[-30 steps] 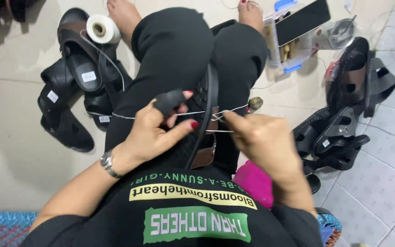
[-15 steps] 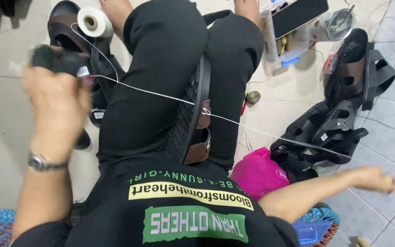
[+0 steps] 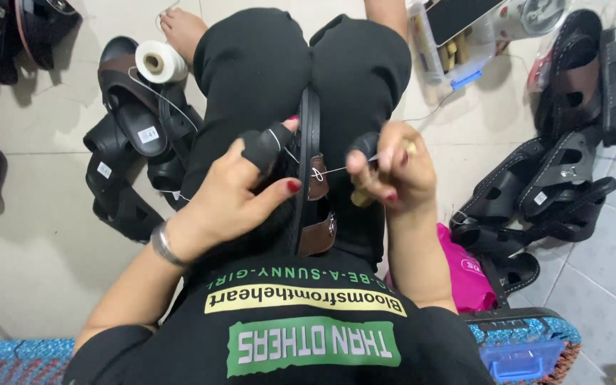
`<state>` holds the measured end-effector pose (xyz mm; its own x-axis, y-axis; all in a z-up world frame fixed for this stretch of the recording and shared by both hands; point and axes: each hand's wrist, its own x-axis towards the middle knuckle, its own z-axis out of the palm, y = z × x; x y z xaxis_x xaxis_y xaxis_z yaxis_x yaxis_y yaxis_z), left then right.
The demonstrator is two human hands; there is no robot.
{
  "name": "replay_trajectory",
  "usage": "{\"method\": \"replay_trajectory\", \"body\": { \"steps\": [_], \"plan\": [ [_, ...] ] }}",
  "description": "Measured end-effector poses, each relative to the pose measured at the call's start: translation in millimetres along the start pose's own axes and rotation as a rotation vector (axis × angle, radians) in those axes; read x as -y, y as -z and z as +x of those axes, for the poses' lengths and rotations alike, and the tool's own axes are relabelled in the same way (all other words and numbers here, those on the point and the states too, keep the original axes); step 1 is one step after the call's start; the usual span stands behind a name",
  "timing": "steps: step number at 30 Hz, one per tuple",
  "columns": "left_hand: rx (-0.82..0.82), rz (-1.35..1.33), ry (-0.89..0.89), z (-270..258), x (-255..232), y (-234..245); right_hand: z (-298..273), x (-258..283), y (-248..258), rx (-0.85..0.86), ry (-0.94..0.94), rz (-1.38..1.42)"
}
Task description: Hand-stitching the straps and soles of sandals using a needle and thread.
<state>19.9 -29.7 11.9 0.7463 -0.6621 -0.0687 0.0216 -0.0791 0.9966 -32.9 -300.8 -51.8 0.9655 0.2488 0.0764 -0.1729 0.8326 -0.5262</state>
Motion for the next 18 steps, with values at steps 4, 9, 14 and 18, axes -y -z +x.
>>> {"method": "replay_trajectory", "body": {
  "steps": [4,9,14,18],
  "plan": [
    [-0.158,0.924,-0.180,-19.8,5.9,-0.8,31.3,-6.1,-25.3,-0.387,0.098,-0.193],
    [0.228,0.340,0.098,-48.5,-27.6,2.0,27.8,-15.7,-12.6,-0.691,0.126,-0.598],
    [0.007,0.035,0.735,-113.7,89.4,135.4,-8.3,60.9,8.9,-0.496,-0.178,-1.879],
    [-0.278,1.853,0.625,-63.3,53.0,123.1,-1.8,77.8,-50.4,0.057,-0.242,-1.700]
  ]
}}
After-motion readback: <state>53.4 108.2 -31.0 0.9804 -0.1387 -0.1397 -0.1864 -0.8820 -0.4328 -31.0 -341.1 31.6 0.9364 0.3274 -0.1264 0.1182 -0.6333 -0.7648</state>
